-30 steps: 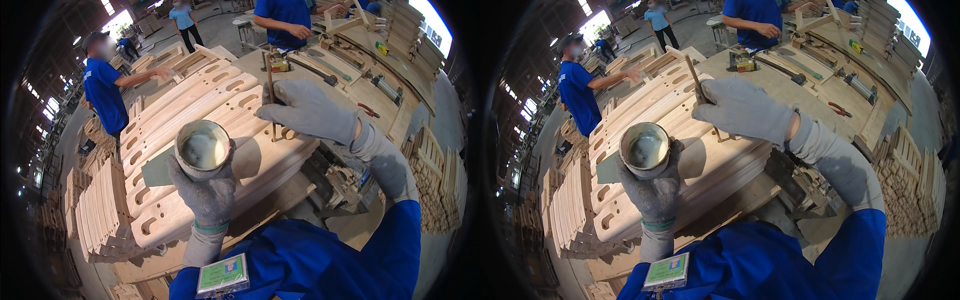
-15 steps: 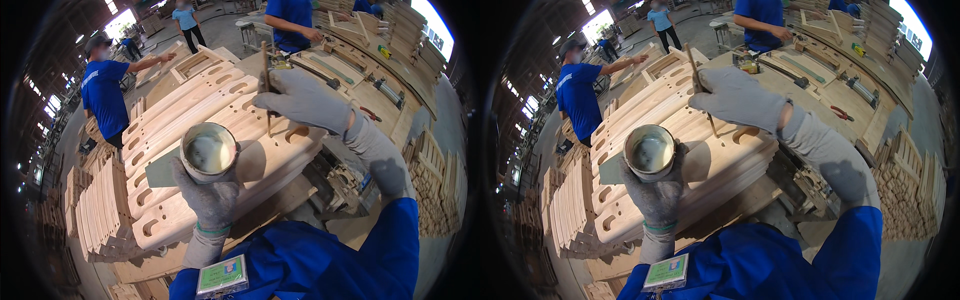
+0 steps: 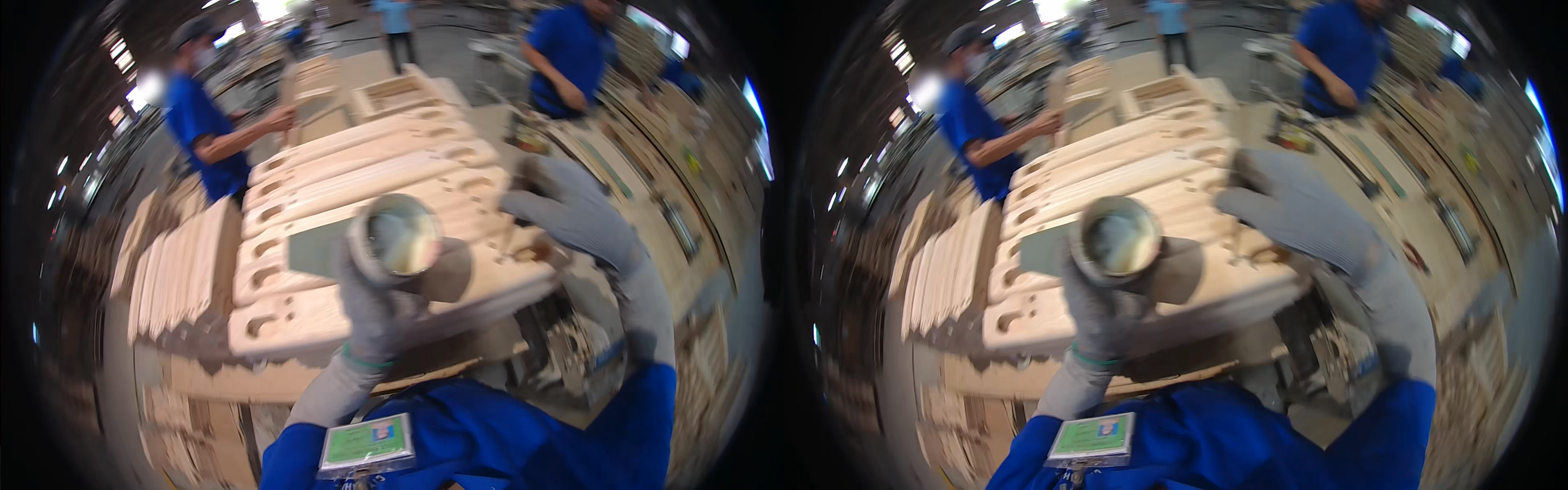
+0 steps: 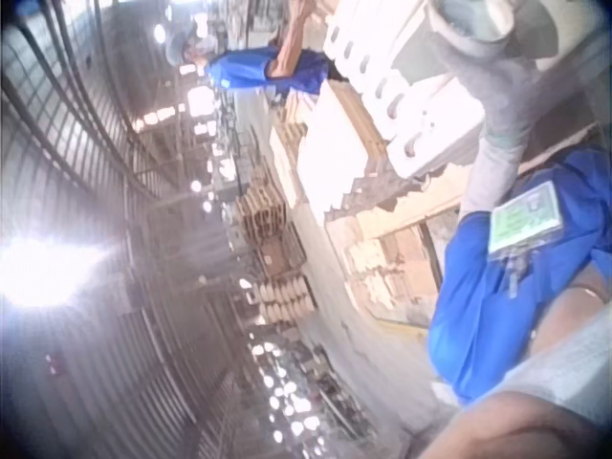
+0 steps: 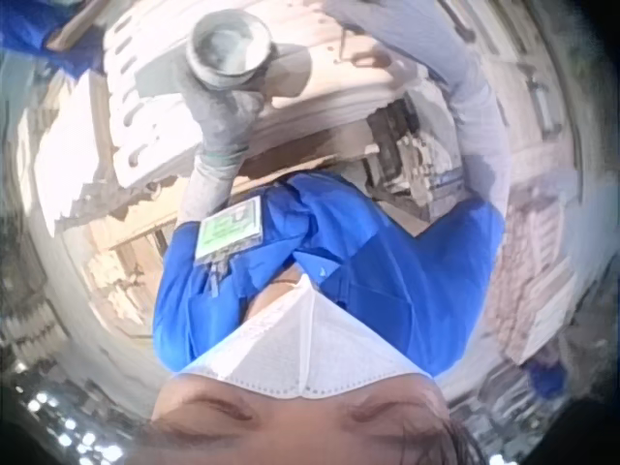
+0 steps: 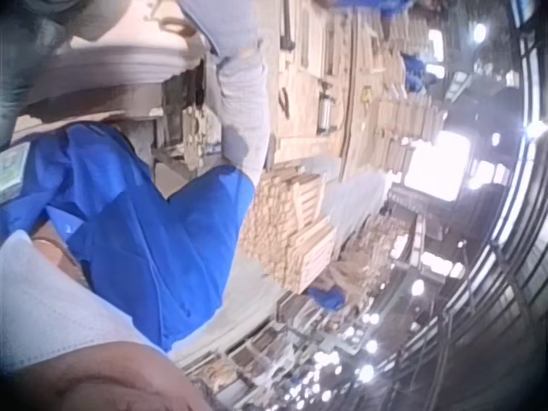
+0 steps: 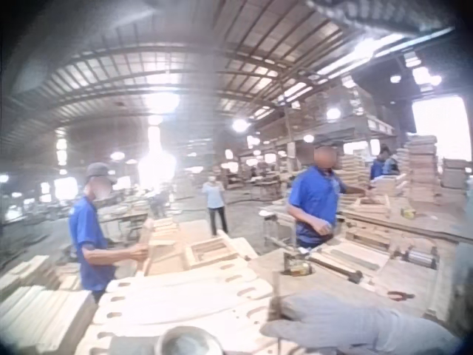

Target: The person applies a white liquid to pre-drilled holes in wooden chair parts using a small brush and container. The person repeatedly dips the brush into the container and applies the liquid to each hole on multiple parts arranged on a workbench.

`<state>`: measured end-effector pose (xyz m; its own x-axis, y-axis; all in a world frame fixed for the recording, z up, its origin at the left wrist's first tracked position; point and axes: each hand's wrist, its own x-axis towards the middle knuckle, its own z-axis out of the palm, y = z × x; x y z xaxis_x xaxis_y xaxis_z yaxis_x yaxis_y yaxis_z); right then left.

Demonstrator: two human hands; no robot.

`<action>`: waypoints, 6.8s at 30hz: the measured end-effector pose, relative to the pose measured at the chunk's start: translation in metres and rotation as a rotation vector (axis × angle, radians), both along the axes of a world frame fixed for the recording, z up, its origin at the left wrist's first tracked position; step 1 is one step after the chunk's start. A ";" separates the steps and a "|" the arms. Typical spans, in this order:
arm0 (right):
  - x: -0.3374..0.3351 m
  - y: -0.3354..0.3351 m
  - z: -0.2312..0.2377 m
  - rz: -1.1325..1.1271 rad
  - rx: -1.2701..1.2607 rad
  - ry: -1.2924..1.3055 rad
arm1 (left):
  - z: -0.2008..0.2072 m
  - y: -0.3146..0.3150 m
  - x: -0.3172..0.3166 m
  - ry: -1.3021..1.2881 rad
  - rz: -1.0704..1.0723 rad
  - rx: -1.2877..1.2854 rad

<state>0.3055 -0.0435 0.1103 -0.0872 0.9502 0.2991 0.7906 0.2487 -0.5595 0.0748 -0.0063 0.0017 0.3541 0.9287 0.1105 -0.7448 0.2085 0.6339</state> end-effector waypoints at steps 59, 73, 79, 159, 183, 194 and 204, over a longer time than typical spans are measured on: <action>-0.778 0.105 -0.046 0.488 -0.317 1.094 | -0.015 -0.001 -0.725 0.078 0.778 0.164; -0.844 0.192 -0.031 0.345 -0.181 0.398 | -0.054 0.125 -0.812 -0.414 0.160 -0.113; -0.854 0.192 -0.039 0.307 -0.210 0.349 | -0.055 0.131 -0.819 -0.403 0.066 -0.131; -0.806 0.172 -0.045 0.115 -0.079 0.174 | -0.052 0.141 -0.808 -0.364 0.174 -0.196; -0.818 0.167 -0.033 0.190 0.003 0.334 | -0.041 0.136 -0.801 -0.237 0.264 -0.068; -0.849 0.105 -0.069 0.575 0.114 0.595 | -0.020 0.108 -0.793 -0.165 0.490 0.306; -0.840 0.081 -0.076 0.614 0.255 0.511 | -0.021 0.102 -0.791 -0.150 0.419 0.270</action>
<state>-0.5347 0.0378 0.0338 -0.3620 0.6762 0.6416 0.1377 0.7195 -0.6807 -0.7159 0.0953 -0.0190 -0.0799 0.9188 0.3866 -0.8161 -0.2830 0.5040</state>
